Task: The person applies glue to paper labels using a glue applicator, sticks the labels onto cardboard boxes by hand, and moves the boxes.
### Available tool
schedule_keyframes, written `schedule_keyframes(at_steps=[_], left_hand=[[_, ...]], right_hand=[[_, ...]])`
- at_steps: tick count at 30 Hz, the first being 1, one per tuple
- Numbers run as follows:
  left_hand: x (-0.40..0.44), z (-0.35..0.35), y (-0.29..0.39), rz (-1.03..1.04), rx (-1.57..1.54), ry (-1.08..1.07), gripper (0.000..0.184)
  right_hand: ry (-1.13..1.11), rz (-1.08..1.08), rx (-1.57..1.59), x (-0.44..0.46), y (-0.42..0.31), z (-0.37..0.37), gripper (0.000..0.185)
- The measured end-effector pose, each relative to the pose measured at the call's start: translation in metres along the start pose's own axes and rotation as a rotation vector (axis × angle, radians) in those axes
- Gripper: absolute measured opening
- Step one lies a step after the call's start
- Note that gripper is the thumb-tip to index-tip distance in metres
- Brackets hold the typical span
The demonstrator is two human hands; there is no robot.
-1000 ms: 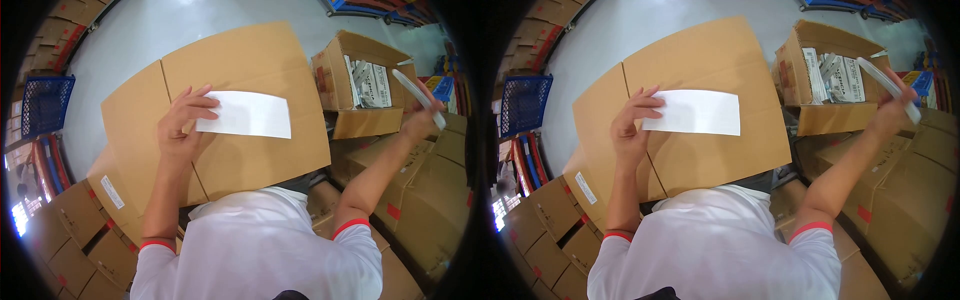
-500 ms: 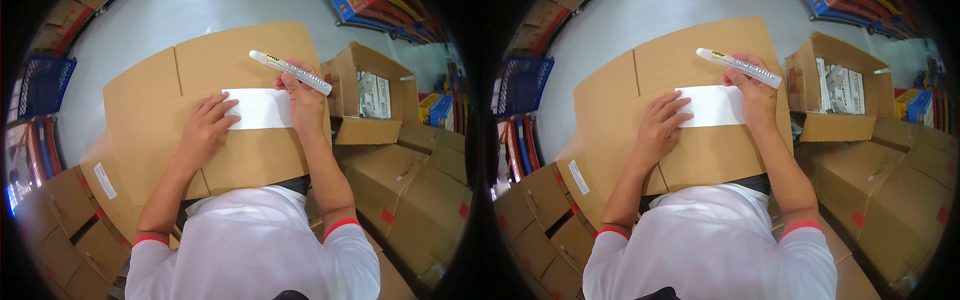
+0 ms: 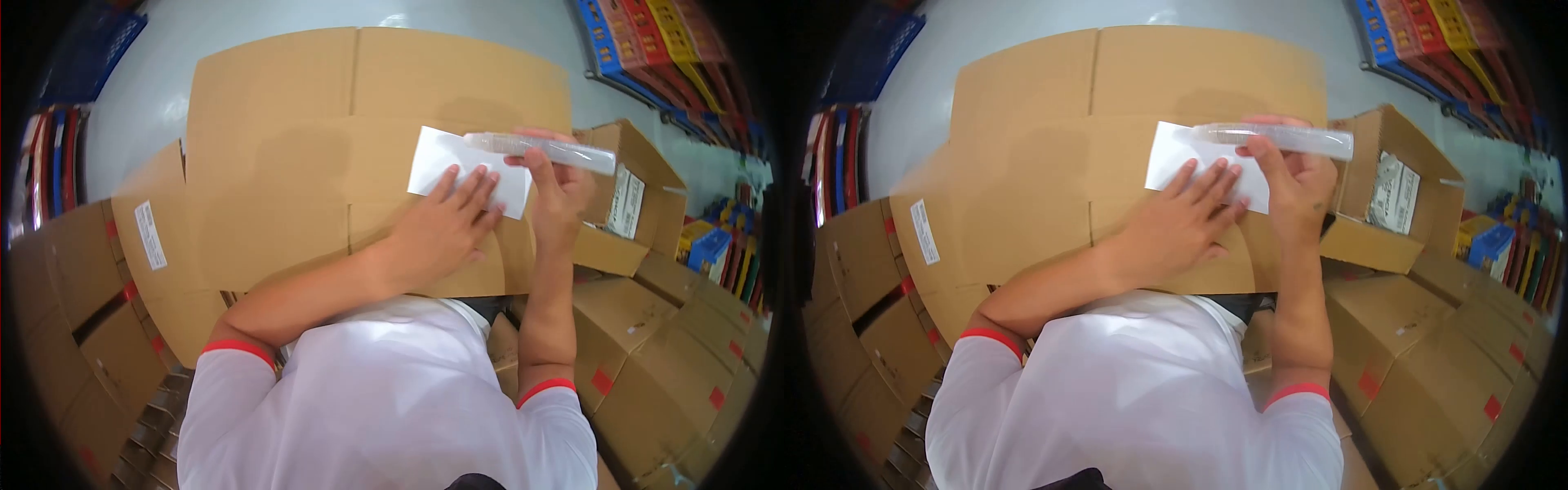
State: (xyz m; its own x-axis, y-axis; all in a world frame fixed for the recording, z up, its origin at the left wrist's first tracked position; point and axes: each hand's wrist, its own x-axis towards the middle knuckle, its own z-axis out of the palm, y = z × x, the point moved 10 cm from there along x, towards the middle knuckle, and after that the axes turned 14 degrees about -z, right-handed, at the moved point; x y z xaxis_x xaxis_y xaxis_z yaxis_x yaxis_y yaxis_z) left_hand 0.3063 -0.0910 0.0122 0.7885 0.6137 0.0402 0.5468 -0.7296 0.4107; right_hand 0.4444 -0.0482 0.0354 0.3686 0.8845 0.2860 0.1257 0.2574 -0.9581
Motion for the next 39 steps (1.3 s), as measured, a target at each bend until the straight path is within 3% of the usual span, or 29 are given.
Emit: schedule_keyframes(at_steps=[4,6,10,12,16,18,25,27,31,34,36,37,39], left_hand=[[-0.007,0.009,0.002,-0.002,-0.027,0.015,0.065],[-0.013,0.016,0.003,0.023,0.028,-0.009,0.064],[-0.018,0.026,-0.002,-0.009,0.0,-0.018,0.061],[-0.018,0.021,-0.003,0.004,-0.044,0.051,0.059],[-0.012,0.036,-0.002,0.003,-0.11,-0.059,0.06],[-0.012,0.049,0.0,0.014,-0.085,-0.228,0.061],[-0.008,0.026,0.0,0.003,-0.003,-0.095,0.063],[-0.008,0.012,-0.001,-0.012,0.088,0.054,0.065],[-0.011,0.023,-0.001,0.0,0.05,0.001,0.064],[-0.015,0.053,0.0,0.032,0.019,-0.033,0.063],[-0.011,0.063,-0.001,-0.01,-0.053,-0.039,0.062],[-0.007,0.047,0.0,-0.003,-0.053,-0.043,0.062],[0.002,0.018,0.001,-0.019,0.055,-0.038,0.062]], right_hand=[[-0.259,-0.015,-0.095,-0.008,-0.019,0.04,0.023],[-0.449,-0.099,-0.309,-0.014,-0.03,0.069,0.017],[-0.554,-0.139,-0.391,-0.013,-0.031,0.093,0.017],[-0.581,-0.304,-0.405,-0.013,-0.035,0.1,0.018],[-0.588,-0.252,-0.38,-0.016,-0.028,0.105,0.015],[-0.595,-0.3,-0.403,-0.016,-0.03,0.109,0.013],[-0.402,-0.322,-0.532,0.02,-0.016,0.1,0.011],[-0.336,-0.298,-0.449,0.029,-0.014,0.097,0.011],[-0.453,-0.327,-0.523,0.004,-0.03,0.104,0.012],[-0.577,-0.136,-0.433,-0.018,-0.021,0.109,0.011],[-0.486,-0.218,-0.437,-0.015,-0.029,0.099,0.012],[-0.335,-0.108,-0.446,-0.005,-0.03,0.086,0.014],[-0.258,-0.136,-0.415,0.011,-0.022,0.073,0.015]])
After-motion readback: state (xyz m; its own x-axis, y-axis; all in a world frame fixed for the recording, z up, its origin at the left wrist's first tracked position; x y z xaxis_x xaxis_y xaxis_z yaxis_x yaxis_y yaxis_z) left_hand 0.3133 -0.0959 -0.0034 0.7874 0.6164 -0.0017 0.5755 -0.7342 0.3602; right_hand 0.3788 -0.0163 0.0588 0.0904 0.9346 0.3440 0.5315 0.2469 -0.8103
